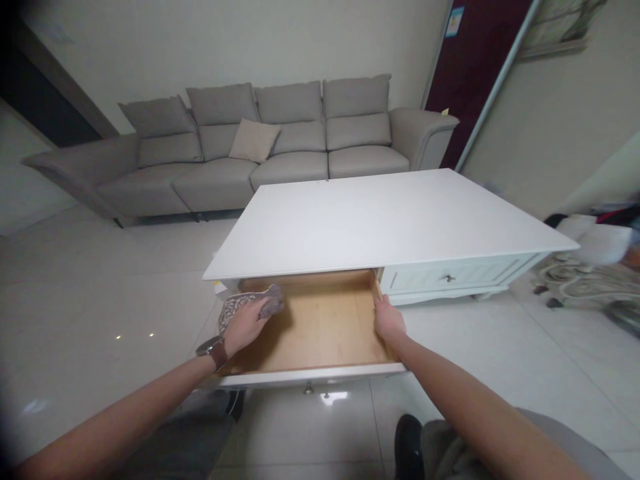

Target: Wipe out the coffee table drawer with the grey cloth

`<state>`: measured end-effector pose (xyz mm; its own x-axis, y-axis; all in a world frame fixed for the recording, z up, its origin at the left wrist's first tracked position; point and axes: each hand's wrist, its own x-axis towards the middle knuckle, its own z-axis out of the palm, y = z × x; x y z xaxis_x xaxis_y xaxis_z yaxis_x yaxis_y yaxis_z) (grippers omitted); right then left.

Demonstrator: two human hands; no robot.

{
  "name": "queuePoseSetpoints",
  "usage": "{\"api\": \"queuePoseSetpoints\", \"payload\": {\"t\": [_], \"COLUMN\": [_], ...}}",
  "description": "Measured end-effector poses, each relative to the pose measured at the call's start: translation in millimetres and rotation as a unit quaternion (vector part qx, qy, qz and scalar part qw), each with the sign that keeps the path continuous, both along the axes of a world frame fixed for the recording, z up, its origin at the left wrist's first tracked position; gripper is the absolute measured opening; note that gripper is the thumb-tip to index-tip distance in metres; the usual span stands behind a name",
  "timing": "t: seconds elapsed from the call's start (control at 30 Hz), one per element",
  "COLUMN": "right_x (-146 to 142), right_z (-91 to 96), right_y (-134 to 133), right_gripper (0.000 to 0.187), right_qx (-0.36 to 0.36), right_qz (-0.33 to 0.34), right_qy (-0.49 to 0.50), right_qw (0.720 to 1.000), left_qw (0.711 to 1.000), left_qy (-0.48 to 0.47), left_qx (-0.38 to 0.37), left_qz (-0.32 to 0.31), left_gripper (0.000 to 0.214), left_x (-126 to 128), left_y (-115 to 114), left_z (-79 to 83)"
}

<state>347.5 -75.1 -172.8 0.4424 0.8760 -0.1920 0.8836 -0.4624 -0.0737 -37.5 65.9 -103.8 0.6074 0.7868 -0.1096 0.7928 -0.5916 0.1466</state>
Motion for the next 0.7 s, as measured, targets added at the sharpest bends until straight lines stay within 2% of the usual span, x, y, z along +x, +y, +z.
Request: {"api": "queuePoseSetpoints", "payload": {"t": [0.07,0.13,0.23,0.3,0.4,0.53,0.6,0.7], "right_x": [1,0,0,-1,-1,0,0,0], "right_z": [-1.0,-1.1,-0.1,0.7,1.1,0.9,1.4,3.0], "right_y": [0,0,1,2,3,3,3,2], "right_gripper": [0.031,0.032,0.033,0.033,0.031,0.03,0.029,0.031], "right_qx": [0.001,0.001,-0.002,-0.006,-0.012,-0.014,-0.012,-0.014], "right_qz": [-0.001,-0.003,-0.007,-0.01,-0.011,-0.009,-0.009,-0.007], "right_qy": [0.003,0.003,0.001,0.002,0.006,0.014,0.013,0.015], "right_qw": [1.0,1.0,1.0,1.0,1.0,1.0,1.0,1.0], "left_qw": [0.998,0.992,0.985,0.983,0.981,0.976,0.978,0.985], "left_qy": [-0.013,0.017,0.083,0.108,0.102,0.106,0.119,0.149], "left_qx": [-0.006,-0.053,-0.119,-0.112,-0.068,-0.085,-0.083,-0.06], "left_qz": [-0.065,-0.111,-0.093,-0.099,-0.149,-0.171,-0.148,-0.06], "left_gripper": [0.056,0.065,0.077,0.082,0.082,0.089,0.091,0.086], "left_x": [10,16,21,22,27,39,41,30], "left_y": [-2,-6,-8,-7,-4,0,4,17], "left_z": [-12.6,-30.9,-57.9,-69.5,-75.5,-75.6,-76.1,-76.8]}}
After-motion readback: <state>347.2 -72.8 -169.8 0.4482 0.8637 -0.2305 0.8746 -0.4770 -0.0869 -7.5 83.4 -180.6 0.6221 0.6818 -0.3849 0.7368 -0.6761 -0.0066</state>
